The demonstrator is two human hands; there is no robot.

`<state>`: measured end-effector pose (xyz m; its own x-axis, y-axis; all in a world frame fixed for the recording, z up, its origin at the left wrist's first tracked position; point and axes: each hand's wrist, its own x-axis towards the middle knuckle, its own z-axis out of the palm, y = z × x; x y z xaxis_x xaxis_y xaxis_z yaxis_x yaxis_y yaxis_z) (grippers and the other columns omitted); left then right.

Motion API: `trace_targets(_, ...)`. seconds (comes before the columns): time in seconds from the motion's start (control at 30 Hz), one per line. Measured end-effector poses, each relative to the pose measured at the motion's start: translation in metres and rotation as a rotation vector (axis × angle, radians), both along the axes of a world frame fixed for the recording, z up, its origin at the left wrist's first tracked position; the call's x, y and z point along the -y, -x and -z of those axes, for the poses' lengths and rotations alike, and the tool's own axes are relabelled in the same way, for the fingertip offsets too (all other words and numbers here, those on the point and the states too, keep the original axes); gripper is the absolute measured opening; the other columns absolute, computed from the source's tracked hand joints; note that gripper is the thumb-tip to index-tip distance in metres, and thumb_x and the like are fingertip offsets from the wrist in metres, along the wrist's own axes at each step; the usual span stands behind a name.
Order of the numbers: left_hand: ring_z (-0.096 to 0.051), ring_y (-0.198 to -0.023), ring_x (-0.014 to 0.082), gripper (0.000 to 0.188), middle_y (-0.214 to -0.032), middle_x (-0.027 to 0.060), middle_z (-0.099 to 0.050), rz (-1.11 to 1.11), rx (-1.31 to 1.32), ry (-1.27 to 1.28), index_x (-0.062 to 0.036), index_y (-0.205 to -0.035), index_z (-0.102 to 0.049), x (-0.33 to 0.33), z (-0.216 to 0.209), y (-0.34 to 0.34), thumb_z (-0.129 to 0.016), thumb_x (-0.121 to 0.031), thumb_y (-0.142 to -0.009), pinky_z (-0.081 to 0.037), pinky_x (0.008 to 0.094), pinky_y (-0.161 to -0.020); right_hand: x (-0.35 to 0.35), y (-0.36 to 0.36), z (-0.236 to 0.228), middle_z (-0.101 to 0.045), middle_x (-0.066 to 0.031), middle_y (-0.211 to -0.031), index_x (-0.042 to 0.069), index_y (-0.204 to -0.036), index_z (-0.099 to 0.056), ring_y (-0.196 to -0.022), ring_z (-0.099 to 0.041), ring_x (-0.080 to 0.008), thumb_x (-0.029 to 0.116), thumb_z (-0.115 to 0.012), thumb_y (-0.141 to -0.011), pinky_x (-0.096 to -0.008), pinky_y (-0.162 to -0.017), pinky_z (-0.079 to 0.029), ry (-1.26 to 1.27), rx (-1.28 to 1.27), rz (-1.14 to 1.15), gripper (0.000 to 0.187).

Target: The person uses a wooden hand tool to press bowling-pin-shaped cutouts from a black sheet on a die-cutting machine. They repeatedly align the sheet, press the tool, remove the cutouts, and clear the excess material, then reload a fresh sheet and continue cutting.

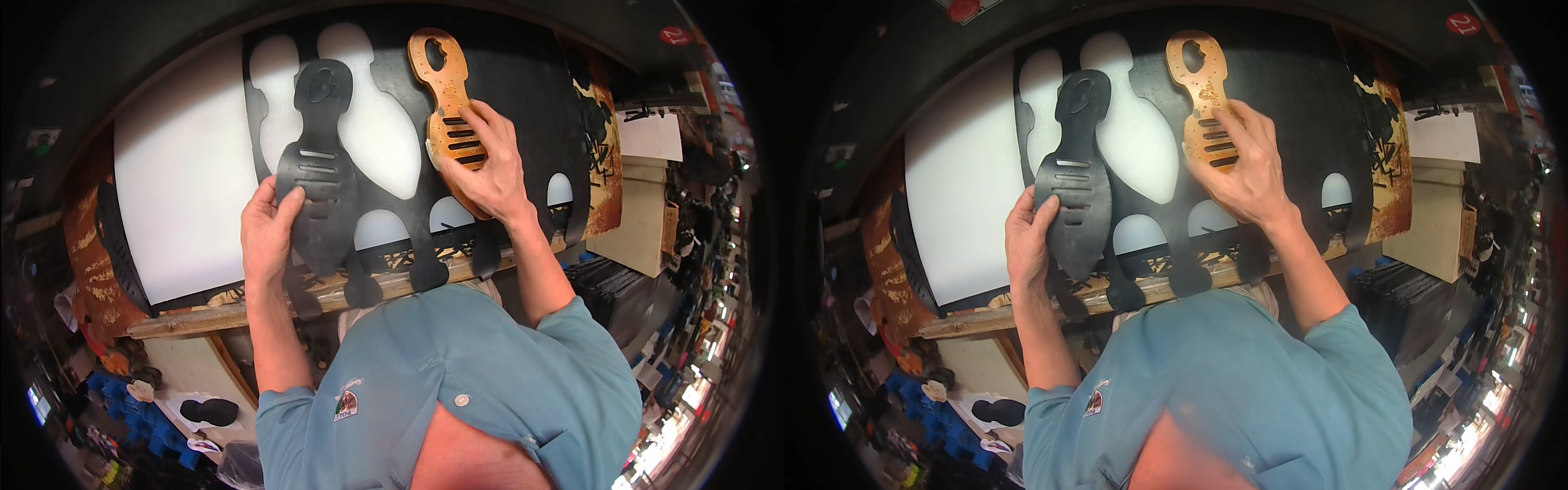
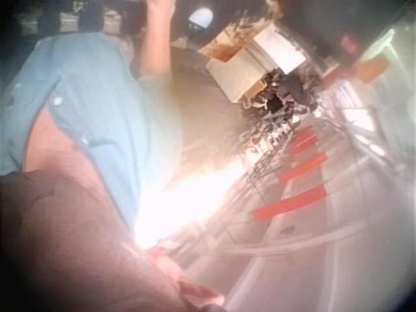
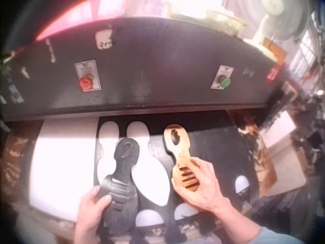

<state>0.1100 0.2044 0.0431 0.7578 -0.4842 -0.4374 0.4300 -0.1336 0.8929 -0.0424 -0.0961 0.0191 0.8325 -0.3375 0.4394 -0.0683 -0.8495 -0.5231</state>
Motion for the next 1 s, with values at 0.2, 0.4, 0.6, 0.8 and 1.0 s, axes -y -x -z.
trace_targets(0.2, -0.052, -0.146, 0.0231, 0.068, -0.165, 0.0184, -0.048, 0.287, 0.183, 0.254, 0.0112, -0.146, -0.059, 0.005, 0.011, -0.003, -0.062, -0.003, -0.08, -0.04, 0.0368, -0.121, -0.021, -0.088, -0.005, -0.068, -0.0219, -0.138, 0.0, -0.137, -0.069, -0.13, -0.062, -0.0356, 0.032, -0.081, -0.094, -0.044, -0.11, -0.051, -0.273, 0.073, -0.236, 0.055)
trace_targets(0.4, -0.03, -0.163, 0.0269, 0.086, -0.176, 0.0218, -0.031, 0.371, 0.113, 0.438, 0.0147, -0.151, -0.053, 0.022, 0.024, -0.011, -0.066, -0.019, -0.074, -0.023, 0.0385, -0.131, -0.045, -0.12, 0.009, -0.073, -0.018, -0.133, 0.002, -0.129, -0.075, -0.13, -0.06, -0.0376, 0.036, -0.07, -0.1, -0.0457, -0.114, -0.047, -0.37, -0.041, -0.281, 0.046)
trace_targets(0.6, -0.035, -0.16, 0.0297, 0.103, -0.174, 0.0232, -0.034, 0.399, 0.234, 0.437, 0.0134, -0.158, -0.045, 0.028, 0.016, -0.012, -0.067, -0.03, -0.068, -0.023, 0.0396, -0.131, -0.036, -0.112, 0.006, -0.074, -0.0099, -0.129, 0.004, -0.14, -0.073, -0.12, -0.066, -0.0184, 0.026, -0.066, -0.109, -0.0305, -0.109, -0.048, -0.829, -0.168, -0.352, 0.039)
trace_targets(0.8, -0.059, -0.138, 0.0236, 0.066, -0.151, 0.0177, -0.062, 0.39, 0.137, 0.326, 0.0081, -0.149, -0.058, -0.008, -0.014, -0.006, -0.063, -0.007, -0.085, -0.043, 0.0359, -0.12, -0.036, -0.108, 0.029, -0.077, -0.0074, -0.113, -0.003, -0.126, -0.076, -0.106, -0.068, -0.0146, 0.021, -0.076, -0.104, -0.0287, -0.097, -0.051, -1.626, 0.012, -0.285, 0.032)
trace_targets(1.0, -0.071, -0.107, 0.0163, 0.045, -0.122, 0.0089, -0.076, -0.174, 0.363, 0.106, 0.0018, -0.139, -0.067, -0.129, -0.028, -0.036, -0.077, -0.01, -0.096, -0.057, 0.0327, -0.099, 0.02, -0.086, 0.019, -0.077, -0.0051, -0.111, 0.005, -0.123, -0.075, -0.106, -0.072, -0.0143, 0.02, -0.066, -0.11, -0.0303, -0.094, -0.056, -1.5, 0.427, -0.085, 0.022)
